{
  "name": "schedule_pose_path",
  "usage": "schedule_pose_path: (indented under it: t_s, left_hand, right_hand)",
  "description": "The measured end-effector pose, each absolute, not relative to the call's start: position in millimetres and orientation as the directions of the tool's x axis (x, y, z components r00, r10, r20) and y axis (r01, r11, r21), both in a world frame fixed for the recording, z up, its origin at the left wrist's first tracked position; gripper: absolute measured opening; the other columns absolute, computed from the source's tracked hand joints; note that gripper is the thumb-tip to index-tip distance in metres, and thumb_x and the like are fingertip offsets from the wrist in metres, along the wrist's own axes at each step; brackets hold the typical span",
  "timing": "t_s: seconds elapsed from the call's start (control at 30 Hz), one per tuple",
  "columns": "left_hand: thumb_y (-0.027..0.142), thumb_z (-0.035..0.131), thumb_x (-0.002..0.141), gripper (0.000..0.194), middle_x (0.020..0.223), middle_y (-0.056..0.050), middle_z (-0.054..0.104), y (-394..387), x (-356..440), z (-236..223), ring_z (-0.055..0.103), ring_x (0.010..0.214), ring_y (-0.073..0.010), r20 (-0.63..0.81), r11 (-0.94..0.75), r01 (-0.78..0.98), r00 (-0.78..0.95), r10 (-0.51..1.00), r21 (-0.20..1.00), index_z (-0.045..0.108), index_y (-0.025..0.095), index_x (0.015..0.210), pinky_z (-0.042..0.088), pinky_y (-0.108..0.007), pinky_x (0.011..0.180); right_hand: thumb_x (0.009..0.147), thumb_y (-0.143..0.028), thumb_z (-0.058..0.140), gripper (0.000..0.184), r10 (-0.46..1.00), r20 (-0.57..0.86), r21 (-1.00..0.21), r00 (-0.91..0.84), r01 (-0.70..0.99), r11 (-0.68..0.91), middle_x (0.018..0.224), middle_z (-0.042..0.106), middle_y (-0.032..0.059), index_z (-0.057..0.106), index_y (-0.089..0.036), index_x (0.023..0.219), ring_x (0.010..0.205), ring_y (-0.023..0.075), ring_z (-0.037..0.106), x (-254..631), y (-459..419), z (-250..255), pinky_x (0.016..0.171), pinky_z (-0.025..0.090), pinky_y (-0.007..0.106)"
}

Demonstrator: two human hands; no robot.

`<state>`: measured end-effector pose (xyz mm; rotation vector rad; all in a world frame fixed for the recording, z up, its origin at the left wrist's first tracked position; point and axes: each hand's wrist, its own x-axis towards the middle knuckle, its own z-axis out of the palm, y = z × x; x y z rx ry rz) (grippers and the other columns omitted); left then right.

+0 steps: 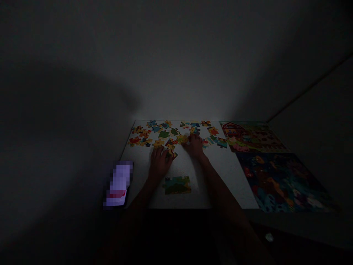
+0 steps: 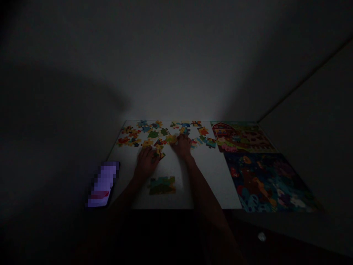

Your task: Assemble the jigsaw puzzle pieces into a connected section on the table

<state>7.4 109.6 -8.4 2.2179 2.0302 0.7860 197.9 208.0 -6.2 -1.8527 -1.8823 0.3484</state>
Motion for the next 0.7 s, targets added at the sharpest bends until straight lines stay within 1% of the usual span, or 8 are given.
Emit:
schedule_pose_path:
  t_s: [0.17, 0.23, 0.33, 0.4, 0.5, 0.57, 0.7]
  left_hand:
    - [0.037, 0.058, 0.090, 0.033, 0.134, -0.013, 0.058, 109.8, 7.2, -11.6, 0.048, 0.127, -0.0323, 0.366, -0.162, 0.921, 0.024, 0.930, 0.354, 0.065, 0.019, 0.117, 0.036, -0.052, 0.112]
    - [0.037, 0.058, 0.090, 0.032, 0.134, -0.013, 0.058, 109.8, 7.4, -12.2, 0.049, 0.127, -0.0323, 0.372, -0.160, 0.921, 0.018, 0.928, 0.355, 0.065, 0.019, 0.116, 0.036, -0.052, 0.112]
    - [0.037, 0.058, 0.090, 0.032, 0.134, -0.013, 0.058, 109.9, 7.8, -12.7, 0.048, 0.128, -0.0319, 0.374, -0.152, 0.922, 0.008, 0.927, 0.357, 0.064, 0.021, 0.117, 0.036, -0.052, 0.112]
    - [0.036, 0.058, 0.090, 0.032, 0.135, -0.013, 0.057, 110.0, 7.8, -12.7, 0.048, 0.129, -0.0319, 0.372, -0.156, 0.922, 0.014, 0.928, 0.355, 0.064, 0.021, 0.118, 0.035, -0.053, 0.112]
    - [0.036, 0.057, 0.090, 0.032, 0.136, -0.014, 0.057, 110.0, 7.8, -12.4, 0.049, 0.129, -0.0317, 0.379, -0.164, 0.921, 0.020, 0.925, 0.353, 0.064, 0.020, 0.117, 0.035, -0.052, 0.113]
    - [0.036, 0.057, 0.090, 0.032, 0.135, -0.014, 0.058, 110.0, 7.8, -12.3, 0.049, 0.129, -0.0313, 0.383, -0.167, 0.919, 0.020, 0.924, 0.356, 0.064, 0.020, 0.117, 0.035, -0.052, 0.113]
    - [0.036, 0.057, 0.090, 0.032, 0.136, -0.013, 0.057, 110.3, 7.4, -13.1, 0.048, 0.130, -0.0315, 0.371, -0.160, 0.916, 0.014, 0.929, 0.367, 0.064, 0.021, 0.117, 0.036, -0.052, 0.112]
  right_hand:
    - [0.071, -0.041, 0.074, 0.047, 0.980, 0.189, -0.564, 0.060, 0.824, 0.059, 0.117, 0.061, 0.0157, 0.056, -0.017, 0.107, 0.110, 0.0337, 0.054, 198.9, 207.5, -7.3, 0.096, 0.035, 0.047]
    - [0.071, -0.039, 0.074, 0.044, 0.977, 0.205, -0.617, 0.061, 0.783, 0.081, 0.109, 0.064, 0.0122, 0.055, -0.018, 0.105, 0.106, 0.0309, 0.057, 200.4, 206.0, -7.0, 0.096, 0.034, 0.046]
    - [0.076, -0.037, 0.070, 0.034, 0.972, 0.230, -0.715, 0.053, 0.686, 0.132, 0.092, 0.065, 0.0044, 0.055, -0.018, 0.099, 0.094, 0.0245, 0.060, 202.6, 203.9, -6.7, 0.094, 0.034, 0.044]
    - [0.077, -0.036, 0.068, 0.026, 0.969, 0.239, -0.794, 0.060, 0.587, 0.159, 0.080, 0.062, -0.0006, 0.053, -0.020, 0.092, 0.082, 0.0196, 0.059, 203.3, 202.8, -6.8, 0.087, 0.037, 0.039]
    - [0.076, -0.036, 0.067, 0.024, 0.974, 0.216, -0.909, 0.068, 0.378, 0.175, 0.069, 0.053, -0.0050, 0.048, -0.022, 0.084, 0.066, 0.0148, 0.051, 203.5, 201.5, -8.4, 0.069, 0.040, 0.030]
    - [0.075, -0.036, 0.067, 0.026, 0.975, 0.210, -0.949, 0.074, 0.254, 0.185, 0.069, 0.050, -0.0055, 0.046, -0.023, 0.084, 0.062, 0.0140, 0.049, 204.2, 201.3, -11.0, 0.062, 0.040, 0.028]
    - [0.075, -0.041, 0.067, 0.032, 0.969, 0.237, -0.964, 0.073, 0.139, 0.225, 0.078, 0.052, -0.0035, 0.044, -0.025, 0.090, 0.068, 0.0149, 0.052, 207.3, 203.6, -19.6, 0.064, 0.046, 0.030]
